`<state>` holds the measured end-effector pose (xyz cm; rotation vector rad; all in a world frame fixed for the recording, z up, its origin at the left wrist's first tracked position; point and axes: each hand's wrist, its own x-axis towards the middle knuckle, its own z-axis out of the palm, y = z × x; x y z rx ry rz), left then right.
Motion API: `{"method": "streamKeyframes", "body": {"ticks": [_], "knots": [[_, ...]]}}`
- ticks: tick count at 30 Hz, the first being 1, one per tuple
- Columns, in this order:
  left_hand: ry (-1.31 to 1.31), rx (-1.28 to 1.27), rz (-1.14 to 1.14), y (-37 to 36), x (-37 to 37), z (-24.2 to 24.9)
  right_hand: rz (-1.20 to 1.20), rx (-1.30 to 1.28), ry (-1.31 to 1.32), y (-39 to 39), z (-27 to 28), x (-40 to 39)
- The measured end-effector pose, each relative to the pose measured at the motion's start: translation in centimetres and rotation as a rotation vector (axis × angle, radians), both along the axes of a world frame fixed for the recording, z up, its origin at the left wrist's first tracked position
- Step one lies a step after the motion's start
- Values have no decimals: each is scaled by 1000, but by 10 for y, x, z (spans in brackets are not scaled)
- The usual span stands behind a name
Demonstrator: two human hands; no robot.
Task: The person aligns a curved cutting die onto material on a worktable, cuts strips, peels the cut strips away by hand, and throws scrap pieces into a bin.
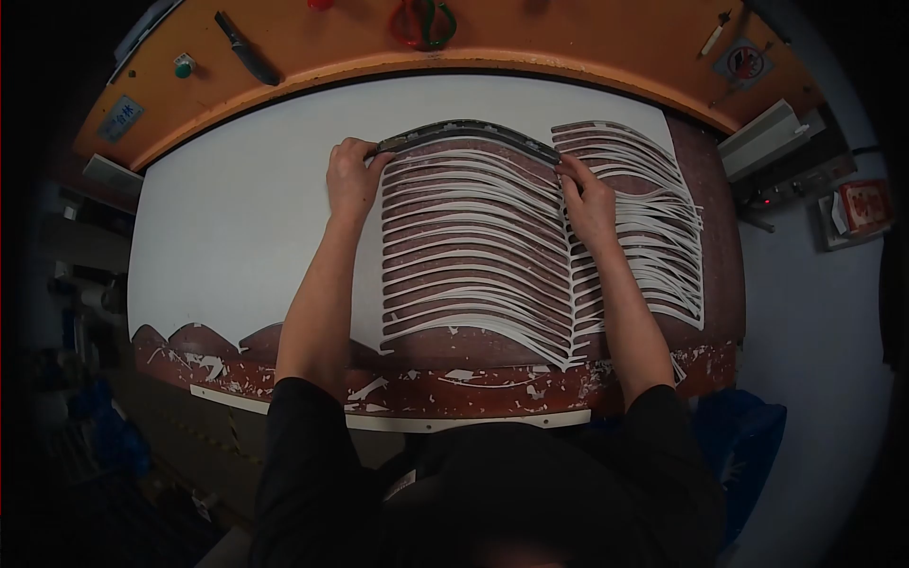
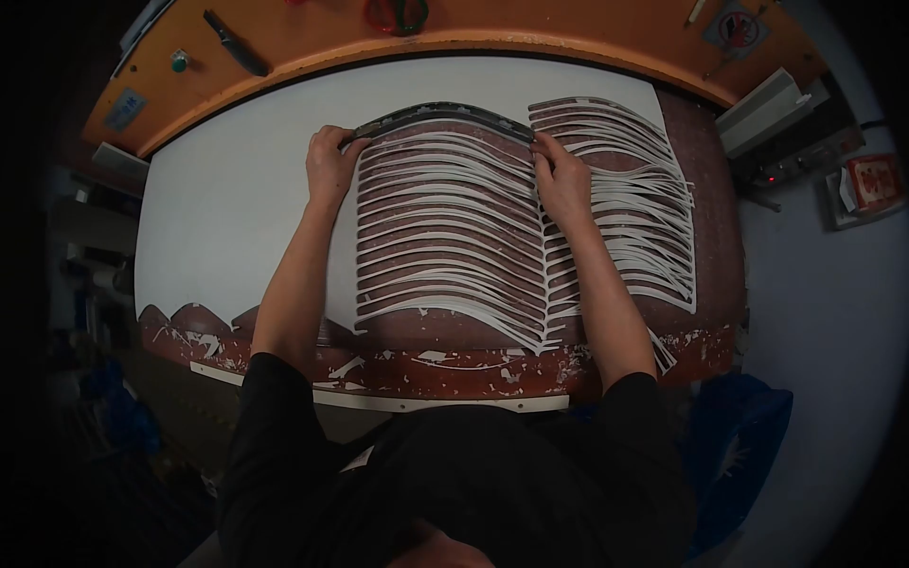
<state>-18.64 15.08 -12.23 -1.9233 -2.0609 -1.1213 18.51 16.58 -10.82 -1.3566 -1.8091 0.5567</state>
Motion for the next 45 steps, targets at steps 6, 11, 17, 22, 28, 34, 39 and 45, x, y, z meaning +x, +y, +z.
{"method": "streamKeyframes", "body": {"ticks": [6,11,17,22,28,34,39,45], "knots": [[-2,-6,16,-1,2,2,-4,-11,-17,0,0,-2],[-31,-16,1,-2,3,4,34,44,-109,1,1,-3],[-21,-27,6,-3,3,5,35,46,-108,-2,1,-3],[-25,-16,15,2,1,1,14,16,-92,-1,1,-3],[-38,3,16,0,1,1,20,26,-107,1,-5,-1],[-36,4,14,-1,0,1,28,11,-136,-8,10,1],[-16,9,6,-1,0,1,-19,96,20,-84,56,21],[12,9,-2,0,-1,0,-142,61,-18,-236,48,55]]}}
